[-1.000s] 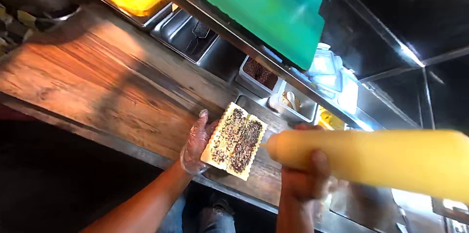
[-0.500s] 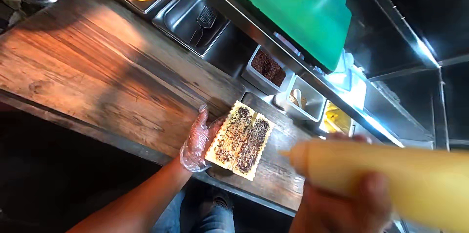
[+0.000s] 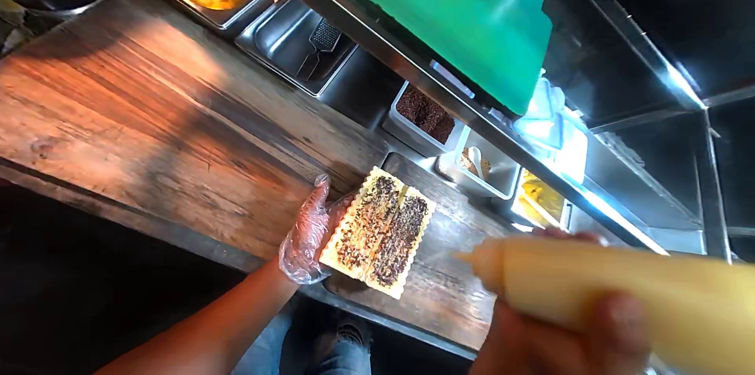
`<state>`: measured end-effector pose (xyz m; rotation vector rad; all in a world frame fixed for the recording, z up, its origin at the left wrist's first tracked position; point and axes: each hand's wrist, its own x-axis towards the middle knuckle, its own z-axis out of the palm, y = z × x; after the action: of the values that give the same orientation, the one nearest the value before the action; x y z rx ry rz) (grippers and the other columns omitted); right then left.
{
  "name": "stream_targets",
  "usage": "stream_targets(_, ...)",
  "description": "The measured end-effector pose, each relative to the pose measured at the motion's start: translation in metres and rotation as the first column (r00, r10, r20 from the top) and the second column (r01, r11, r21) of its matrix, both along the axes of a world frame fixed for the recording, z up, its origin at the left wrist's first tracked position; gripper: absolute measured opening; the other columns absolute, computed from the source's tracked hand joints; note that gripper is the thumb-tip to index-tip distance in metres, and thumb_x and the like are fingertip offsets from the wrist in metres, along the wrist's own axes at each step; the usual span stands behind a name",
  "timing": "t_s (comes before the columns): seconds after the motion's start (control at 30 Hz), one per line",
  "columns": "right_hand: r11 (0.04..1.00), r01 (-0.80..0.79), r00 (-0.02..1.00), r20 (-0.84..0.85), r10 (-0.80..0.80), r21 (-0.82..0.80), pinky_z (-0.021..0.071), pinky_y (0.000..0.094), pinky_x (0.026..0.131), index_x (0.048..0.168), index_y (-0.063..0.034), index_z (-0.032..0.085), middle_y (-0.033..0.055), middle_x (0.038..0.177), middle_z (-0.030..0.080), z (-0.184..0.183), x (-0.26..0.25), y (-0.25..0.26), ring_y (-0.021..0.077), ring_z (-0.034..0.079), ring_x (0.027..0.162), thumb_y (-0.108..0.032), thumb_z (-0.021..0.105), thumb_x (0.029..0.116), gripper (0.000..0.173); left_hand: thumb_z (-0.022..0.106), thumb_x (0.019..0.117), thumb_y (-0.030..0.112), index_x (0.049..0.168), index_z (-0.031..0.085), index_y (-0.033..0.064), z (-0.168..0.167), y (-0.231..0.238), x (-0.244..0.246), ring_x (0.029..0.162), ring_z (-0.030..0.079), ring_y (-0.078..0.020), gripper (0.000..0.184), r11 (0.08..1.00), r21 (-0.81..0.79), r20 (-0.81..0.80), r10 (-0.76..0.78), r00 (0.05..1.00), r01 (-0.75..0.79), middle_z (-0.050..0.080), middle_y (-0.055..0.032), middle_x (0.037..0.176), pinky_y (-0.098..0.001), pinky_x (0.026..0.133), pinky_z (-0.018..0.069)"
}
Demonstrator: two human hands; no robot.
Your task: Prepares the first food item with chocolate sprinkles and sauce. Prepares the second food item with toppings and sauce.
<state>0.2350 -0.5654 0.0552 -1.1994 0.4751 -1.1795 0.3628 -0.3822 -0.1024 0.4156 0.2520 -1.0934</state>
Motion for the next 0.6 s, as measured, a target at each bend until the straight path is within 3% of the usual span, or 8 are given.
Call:
stream_targets(0.07, 0.999, -0.030, 0.999, 0.022, 0.030, -0.022, 0.0591, 0.0479, 0.092, 0.125, -0.0088, 0.058, 0.0139, 0.114, 0.070, 0.007, 0.006, -0.011, 0.0289, 0.070, 0.107, -0.035, 0.078, 0.0863, 0.051, 0.023, 0.0990, 0.075, 0.125, 0.070, 0.0179, -0.003, 0.001, -0.002, 0.096, 0.073, -0.0169, 0.078, 0.999, -0.040, 0.008, -0.001, 1.000, 0.002, 0.074, -0.0085, 0.110, -0.0379, 0.078, 0.0631)
stream_targets(0.13, 0.989, -0.138, 0.990, 0.023, 0.137, 0.052, 0.0580, 0.0440, 0.096, 0.124, -0.0096, 0.065, 0.0117, 0.116, 0.072, 0.014, -0.012, 0.000, 0.0257, 0.070, 0.110, -0.036, 0.077, 0.0879, 0.046, 0.024, 0.0996, 0.074, 0.126, 0.070, 0.0177, -0.003, 0.002, -0.003, 0.097, 0.073, -0.0157, 0.077, 0.998, -0.054, 0.020, 0.019, 1.000, -0.018, 0.074, -0.0077, 0.111, -0.0366, 0.079, 0.0631)
stream_targets(0.2, 0.974, -0.208, 0.978, 0.010, 0.208, 0.089, 0.0560, 0.0437, 0.100, 0.129, -0.0116, 0.065, 0.0104, 0.121, 0.071, 0.014, -0.027, 0.010, 0.0255, 0.069, 0.113, -0.036, 0.077, 0.0889, 0.048, 0.024, 0.0993, 0.074, 0.126, 0.070, 0.0182, 0.000, 0.000, -0.001, 0.096, 0.073, -0.0150, 0.077, 0.999, -0.042, 0.022, 0.014, 1.000, -0.013, 0.075, -0.0070, 0.110, -0.0360, 0.079, 0.0631)
stream_targets(0.27, 0.991, -0.124, 0.992, 0.001, 0.124, 0.047, 0.0588, 0.0462, 0.095, 0.126, -0.0110, 0.065, 0.0118, 0.117, 0.072, 0.010, -0.020, 0.006, 0.0272, 0.070, 0.110, -0.034, 0.078, 0.0875, 0.047, 0.022, 0.0983, 0.076, 0.125, 0.070, 0.0188, 0.001, 0.000, -0.002, 0.095, 0.073, -0.0154, 0.079, 0.999, -0.030, 0.023, -0.018, 1.000, 0.019, 0.075, -0.0072, 0.110, -0.0360, 0.077, 0.0632)
stream_targets(0.33, 0.999, -0.015, 1.000, 0.009, 0.016, -0.043, 0.0599, 0.0502, 0.091, 0.125, -0.0091, 0.057, 0.0147, 0.114, 0.070, 0.008, -0.006, -0.014, 0.0304, 0.070, 0.106, -0.034, 0.079, 0.0860, 0.051, 0.024, 0.0960, 0.079, 0.127, 0.069, 0.0180, -0.005, 0.001, -0.003, 0.096, 0.073, -0.0168, 0.082, 0.997, -0.062, 0.031, -0.040, 0.999, 0.042, 0.074, -0.0087, 0.110, -0.0377, 0.077, 0.0629)
stream_targets(0.4, 0.999, -0.023, 1.000, 0.016, 0.024, -0.045, 0.0587, 0.0497, 0.094, 0.126, -0.0064, 0.057, 0.0163, 0.114, 0.070, 0.012, -0.008, -0.018, 0.0310, 0.069, 0.108, -0.036, 0.078, 0.0871, 0.053, 0.026, 0.0953, 0.080, 0.126, 0.069, 0.0174, -0.007, 0.002, -0.004, 0.096, 0.072, -0.0174, 0.082, 0.997, -0.074, 0.033, -0.032, 0.999, 0.034, 0.074, -0.0092, 0.110, -0.0385, 0.078, 0.0629)
stream_targets(0.5, 0.989, -0.145, 0.989, -0.017, 0.145, 0.043, 0.0551, 0.0418, 0.102, 0.125, -0.0086, 0.065, 0.0109, 0.118, 0.072, 0.015, -0.036, 0.001, 0.0242, 0.070, 0.112, -0.037, 0.075, 0.0896, 0.047, 0.026, 0.0953, 0.080, 0.126, 0.069, 0.0179, -0.003, 0.002, -0.004, 0.096, 0.073, -0.0168, 0.082, 0.998, -0.057, 0.027, -0.031, 0.999, 0.032, 0.074, -0.0082, 0.111, -0.0380, 0.079, 0.0629)
stream_targets(0.6, 0.998, -0.060, 0.998, -0.011, 0.060, 0.016, 0.0593, 0.0462, 0.093, 0.123, -0.0101, 0.064, 0.0119, 0.114, 0.072, 0.009, -0.023, -0.009, 0.0267, 0.071, 0.107, -0.036, 0.078, 0.0876, 0.046, 0.025, 0.0969, 0.078, 0.125, 0.069, 0.0182, 0.000, 0.001, -0.002, 0.095, 0.073, -0.0157, 0.080, 0.999, -0.024, 0.030, -0.039, 0.999, 0.039, 0.074, -0.0076, 0.109, -0.0365, 0.077, 0.0632)
